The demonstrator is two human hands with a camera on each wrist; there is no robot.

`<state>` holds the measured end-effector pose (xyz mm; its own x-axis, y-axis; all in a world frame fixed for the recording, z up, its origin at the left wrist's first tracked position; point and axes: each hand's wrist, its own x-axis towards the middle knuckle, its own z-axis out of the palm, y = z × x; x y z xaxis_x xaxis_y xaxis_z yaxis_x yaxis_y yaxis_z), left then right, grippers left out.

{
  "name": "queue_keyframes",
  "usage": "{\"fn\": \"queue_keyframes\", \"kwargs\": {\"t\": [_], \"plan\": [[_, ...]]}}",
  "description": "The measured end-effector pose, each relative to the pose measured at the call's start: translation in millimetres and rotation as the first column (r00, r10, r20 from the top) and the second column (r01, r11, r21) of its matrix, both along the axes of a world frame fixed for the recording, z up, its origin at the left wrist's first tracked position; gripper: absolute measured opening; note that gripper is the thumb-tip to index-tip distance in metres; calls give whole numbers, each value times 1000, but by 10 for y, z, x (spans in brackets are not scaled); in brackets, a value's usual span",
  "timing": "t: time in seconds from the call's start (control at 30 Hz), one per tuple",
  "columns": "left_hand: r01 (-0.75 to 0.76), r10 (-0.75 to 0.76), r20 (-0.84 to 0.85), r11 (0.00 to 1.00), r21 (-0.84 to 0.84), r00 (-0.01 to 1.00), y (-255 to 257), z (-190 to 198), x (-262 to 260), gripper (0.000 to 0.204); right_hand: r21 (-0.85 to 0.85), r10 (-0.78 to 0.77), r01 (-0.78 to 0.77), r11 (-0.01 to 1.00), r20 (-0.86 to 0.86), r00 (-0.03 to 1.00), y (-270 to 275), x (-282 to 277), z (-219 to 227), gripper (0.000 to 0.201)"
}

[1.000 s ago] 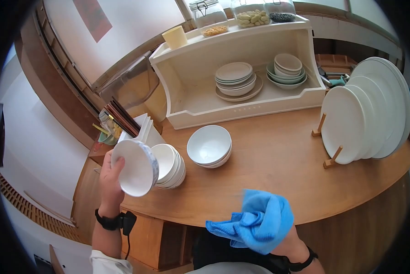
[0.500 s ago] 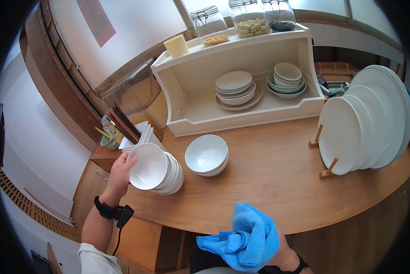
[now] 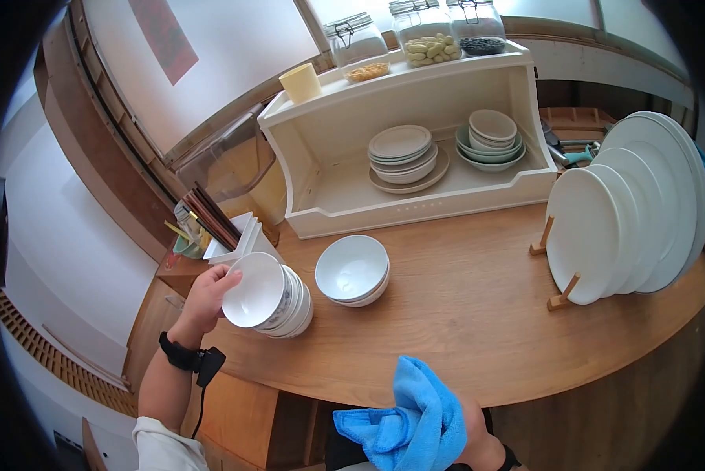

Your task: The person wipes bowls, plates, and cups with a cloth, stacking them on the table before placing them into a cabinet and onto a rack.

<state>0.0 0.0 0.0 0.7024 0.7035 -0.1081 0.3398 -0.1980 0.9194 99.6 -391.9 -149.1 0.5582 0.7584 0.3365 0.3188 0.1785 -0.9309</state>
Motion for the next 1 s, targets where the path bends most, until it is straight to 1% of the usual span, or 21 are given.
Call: {"fn": "queue_keyframes", "kwargs": {"t": [0.07,0.1,0.17,0.2,0.23,0.27,0.4,0.47,0.5,0.53,0.6,0.67,0.7,0.73,0.77,0.8,0.83,0.87,0.9,0.93,1.0], "plan": [[17,-17,-14,1000,-15,1000,22,8,0,20,2,3,-3,1000,-67,998,-12,-21,-33,40],[34,-35,-28,999,-29,999,46,3,-2,19,2,3,-3,1000,-66,998,6,-18,-33,40],[33,-35,-44,999,-38,998,91,9,3,19,17,-92,91,996,114,989,47,-16,-8,41],[30,-32,-51,999,-42,998,114,23,21,18,26,-95,93,995,121,988,91,23,6,41],[31,-33,-52,999,-43,998,111,20,26,18,115,-171,144,983,283,944,108,46,37,40],[33,-37,-49,997,-68,998,103,22,29,18,209,-254,178,962,429,867,113,54,57,40],[9,-12,-21,987,-160,1000,18,6,48,18,209,-272,197,958,434,859,107,32,66,39],[1,-5,-18,986,-164,1000,27,-53,31,20,159,-284,235,959,501,818,90,1,64,40],[-4,2,-14,987,-163,1000,30,-81,19,23,153,-280,234,960,504,817,122,-22,109,40],[-4,2,-8,986,-167,1000,25,-75,-6,23,234,-376,297,926,487,788,215,-66,194,39],[61,-36,111,970,-234,993,-10,-64,-88,28,387,-553,407,828,436,710,447,-187,395,40],[26,4,142,977,-212,990,-38,-133,-170,31,525,-703,489,696,358,615,579,-245,512,44],[-10,41,164,983,-185,986,-51,-179,-218,35,524,-697,482,702,369,615,549,-221,488,44],[-13,48,173,981,-195,984,-69,-233,-266,35,418,-602,454,787,358,714,466,-173,412,43],[10,33,235,984,-179,971,-93,-287,-314,35,309,-500,409,859,327,802,361,-117,309,43],[31,18,296,986,-162,955,-123,-341,-364,34,198,-393,347,917,280,876,256,-63,207,43],[25,26,301,986,-166,953,-171,-379,-412,34,92,-285,271,958,216,934,202,-26,170,44],[-26,42,332,998,-55,942,-236,-407,-446,33,-9,-181,184,983,140,974,187,-4,146,46],[-80,56,367,996,51,929,-296,-448,-474,33,-14,-175,179,984,151,973,183,9,144,46],[-84,63,375,996,41,925,-331,-493,-505,33,-4,-189,193,981,193,963,200,10,222,48],[-75,11,442,989,126,897,-395,-583,-565,30,17,-212,216,976,279,936,247,9,417,52]]}}
